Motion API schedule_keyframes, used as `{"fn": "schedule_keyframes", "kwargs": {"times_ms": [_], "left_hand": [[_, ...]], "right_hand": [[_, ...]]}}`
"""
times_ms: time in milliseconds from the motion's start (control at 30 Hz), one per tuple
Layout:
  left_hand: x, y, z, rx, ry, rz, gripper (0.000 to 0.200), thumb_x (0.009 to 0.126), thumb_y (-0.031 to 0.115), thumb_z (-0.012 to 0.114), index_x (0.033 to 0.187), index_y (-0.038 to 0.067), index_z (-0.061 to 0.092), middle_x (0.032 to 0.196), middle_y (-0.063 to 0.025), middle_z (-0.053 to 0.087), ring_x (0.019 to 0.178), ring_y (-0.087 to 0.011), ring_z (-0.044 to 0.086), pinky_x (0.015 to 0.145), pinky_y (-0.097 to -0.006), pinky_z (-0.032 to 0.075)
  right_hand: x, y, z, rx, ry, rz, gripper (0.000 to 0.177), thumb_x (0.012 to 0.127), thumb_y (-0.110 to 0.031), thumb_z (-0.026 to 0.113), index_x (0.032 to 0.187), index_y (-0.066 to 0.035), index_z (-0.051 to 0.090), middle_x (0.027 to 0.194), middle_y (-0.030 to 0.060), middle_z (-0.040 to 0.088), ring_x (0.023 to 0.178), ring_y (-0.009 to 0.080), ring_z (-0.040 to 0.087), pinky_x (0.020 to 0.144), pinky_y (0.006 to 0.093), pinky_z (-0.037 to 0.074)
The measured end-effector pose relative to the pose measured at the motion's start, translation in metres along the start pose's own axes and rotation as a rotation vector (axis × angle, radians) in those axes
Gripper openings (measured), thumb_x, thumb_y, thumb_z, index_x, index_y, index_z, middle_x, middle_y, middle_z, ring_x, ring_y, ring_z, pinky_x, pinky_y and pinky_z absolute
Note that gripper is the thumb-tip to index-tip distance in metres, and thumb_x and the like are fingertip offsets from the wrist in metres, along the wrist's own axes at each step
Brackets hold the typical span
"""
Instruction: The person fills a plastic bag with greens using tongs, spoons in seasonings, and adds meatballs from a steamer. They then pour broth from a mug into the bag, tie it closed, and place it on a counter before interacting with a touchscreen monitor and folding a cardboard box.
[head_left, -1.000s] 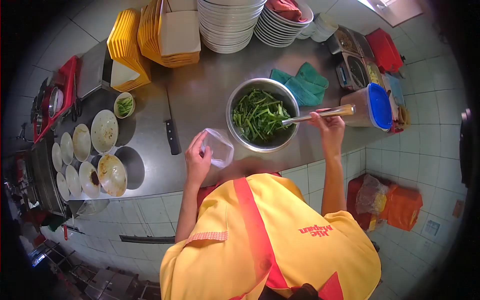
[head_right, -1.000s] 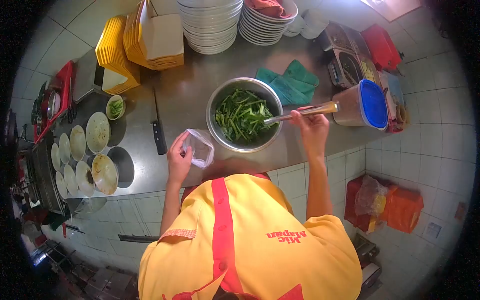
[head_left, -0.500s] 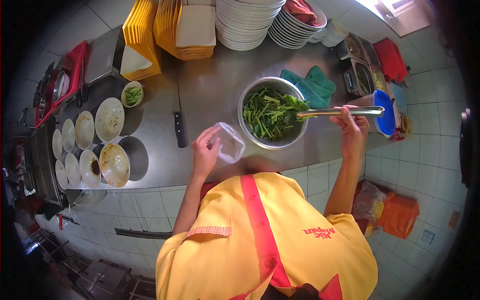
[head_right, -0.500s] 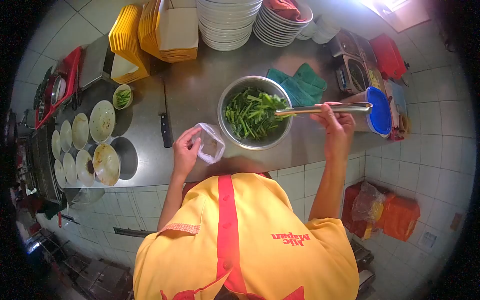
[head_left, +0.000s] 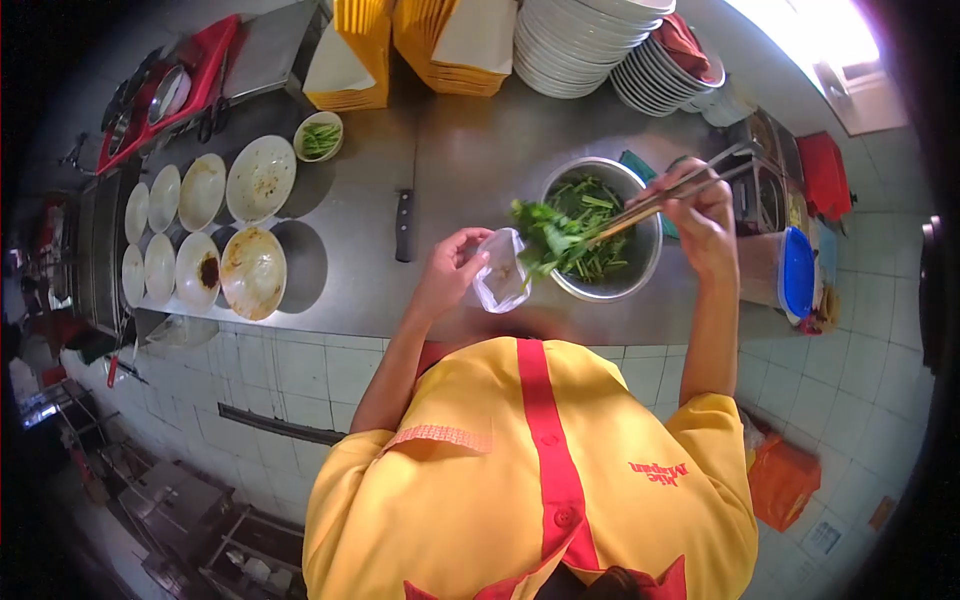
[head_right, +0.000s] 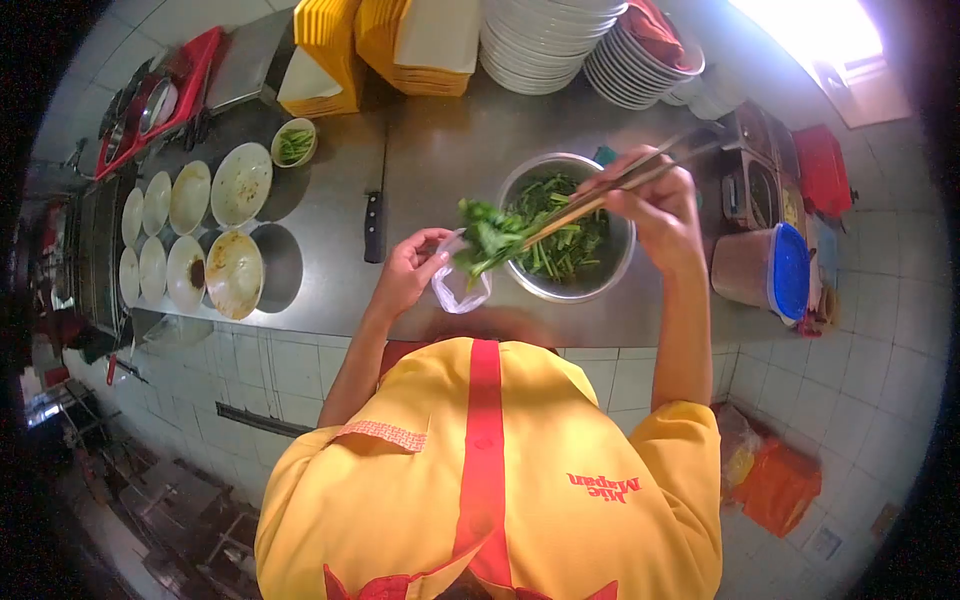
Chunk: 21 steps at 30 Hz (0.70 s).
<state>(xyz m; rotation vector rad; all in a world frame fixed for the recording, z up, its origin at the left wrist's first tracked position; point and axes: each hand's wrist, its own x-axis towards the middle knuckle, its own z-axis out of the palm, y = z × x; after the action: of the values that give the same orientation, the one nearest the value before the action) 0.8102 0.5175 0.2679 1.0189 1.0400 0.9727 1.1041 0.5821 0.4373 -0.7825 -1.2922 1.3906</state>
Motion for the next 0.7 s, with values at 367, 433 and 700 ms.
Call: {"fn": "schedule_keyframes", "kwargs": {"times_ms": [367,433,700], "left_hand": [[-0.006,-0.007,-0.035,-0.343,-0.194,-0.234,0.043,0.084,0.003,0.041,0.124,0.002,0.056,0.117,-0.0083,0.060,0.106,-0.0154,0.057,0.093,-0.0274,0.044],[-0.009,-0.011,-0.041,-0.301,-0.232,-0.189,0.056,0.078,0.001,0.044,0.134,0.004,0.046,0.124,-0.0098,0.056,0.108,-0.0160,0.056,0.094,-0.0285,0.044],[-0.018,-0.006,-0.023,-0.150,0.060,-0.050,0.067,0.075,-0.011,0.050,0.137,0.006,0.032,0.124,-0.0096,0.050,0.099,-0.0139,0.055,0.087,-0.0275,0.047]], "right_hand": [[0.059,0.075,0.057,-0.410,-0.681,0.337,0.015,0.075,-0.006,0.074,0.078,0.004,0.064,0.085,0.0088,0.066,0.073,0.0126,0.059,0.061,0.0269,0.044],[0.056,0.084,0.056,-0.330,-0.604,0.411,0.015,0.076,-0.007,0.074,0.081,0.004,0.065,0.083,0.0069,0.066,0.072,0.0106,0.058,0.061,0.0271,0.044],[0.053,0.047,0.079,-0.666,-0.482,0.419,0.016,0.076,-0.005,0.073,0.085,0.004,0.063,0.072,0.0053,0.065,0.067,0.0075,0.059,0.061,0.0247,0.048]]}}
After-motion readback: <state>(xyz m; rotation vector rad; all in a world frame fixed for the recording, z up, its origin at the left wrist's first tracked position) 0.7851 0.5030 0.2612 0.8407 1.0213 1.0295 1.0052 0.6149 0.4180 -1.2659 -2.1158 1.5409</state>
